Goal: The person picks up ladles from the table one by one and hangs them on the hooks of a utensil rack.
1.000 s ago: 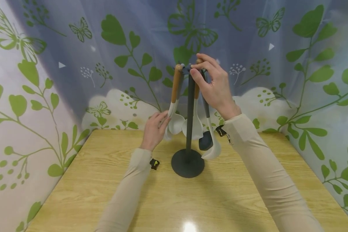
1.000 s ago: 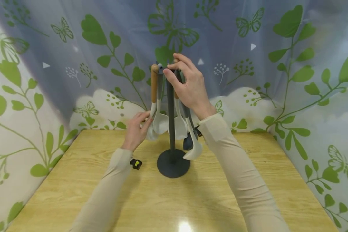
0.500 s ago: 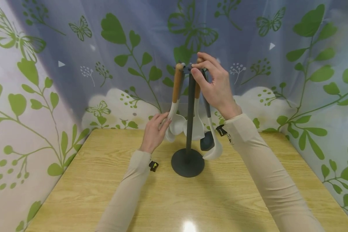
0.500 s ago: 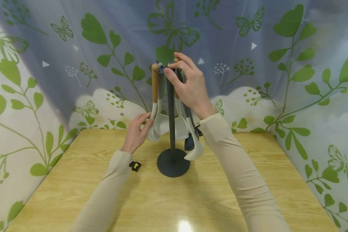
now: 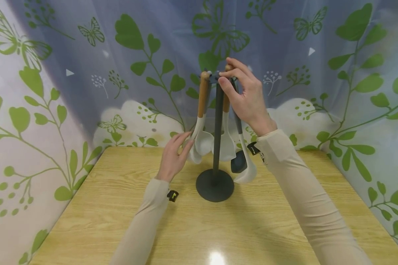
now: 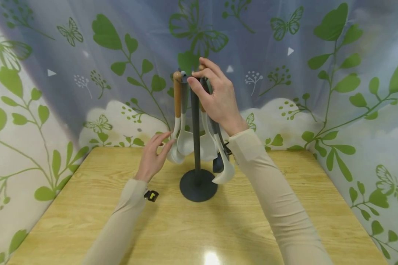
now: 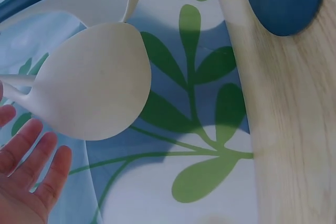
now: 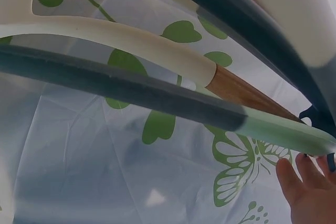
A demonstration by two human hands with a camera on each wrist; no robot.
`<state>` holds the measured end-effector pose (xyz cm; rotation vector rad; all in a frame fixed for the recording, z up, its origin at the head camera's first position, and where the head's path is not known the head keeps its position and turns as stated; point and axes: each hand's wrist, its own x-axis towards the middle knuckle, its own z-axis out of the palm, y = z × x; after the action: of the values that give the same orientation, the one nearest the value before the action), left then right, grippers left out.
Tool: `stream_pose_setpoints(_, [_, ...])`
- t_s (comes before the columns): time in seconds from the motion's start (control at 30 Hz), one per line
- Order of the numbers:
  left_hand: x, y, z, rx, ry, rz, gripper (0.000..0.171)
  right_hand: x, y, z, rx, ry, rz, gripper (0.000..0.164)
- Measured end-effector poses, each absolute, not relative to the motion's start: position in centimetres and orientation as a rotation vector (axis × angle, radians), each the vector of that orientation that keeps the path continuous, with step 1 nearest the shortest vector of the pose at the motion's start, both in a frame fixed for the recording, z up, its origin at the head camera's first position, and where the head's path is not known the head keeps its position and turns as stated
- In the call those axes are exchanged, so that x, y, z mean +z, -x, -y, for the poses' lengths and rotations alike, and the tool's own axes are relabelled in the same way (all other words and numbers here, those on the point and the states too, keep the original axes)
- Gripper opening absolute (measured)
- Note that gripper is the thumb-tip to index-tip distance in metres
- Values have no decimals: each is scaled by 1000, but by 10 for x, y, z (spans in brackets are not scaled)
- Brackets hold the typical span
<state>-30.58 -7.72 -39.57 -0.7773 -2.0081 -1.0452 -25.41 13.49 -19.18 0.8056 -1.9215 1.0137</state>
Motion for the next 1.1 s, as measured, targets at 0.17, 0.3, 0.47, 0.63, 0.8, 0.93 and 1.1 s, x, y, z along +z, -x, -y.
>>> stream_pose_setpoints(0.17, [-402, 298, 84, -1063, 764, 1994, 33, -192, 254, -135, 1022, -808, 1918, 26])
stream_pose_setpoints(0.3, [-410, 292, 92, -1083, 739, 2015, 34, -192, 254, -136, 1022, -805, 1918, 26])
stream_pose_setpoints(0.47, [-416, 286, 102, -1070, 704, 2048, 34, -192, 254, -135, 1025, -807, 1923, 26])
stream_pose_setpoints(0.63, [-422, 281, 112, -1035, 693, 2068, 36, -192, 253, -136, 1026, -804, 1929, 28])
stream_pose_setpoints(0.8, [-426, 276, 119, -968, 667, 2125, 39, -192, 252, -135, 1026, -803, 1937, 32])
stream_pose_setpoints(0.93, [-427, 275, 124, -907, 643, 2167, 42, -192, 252, -135, 1024, -809, 1926, 32])
stream_pose_setpoints(1.1, [-428, 275, 129, -883, 629, 2169, 43, -192, 252, -134, 1018, -804, 1923, 30])
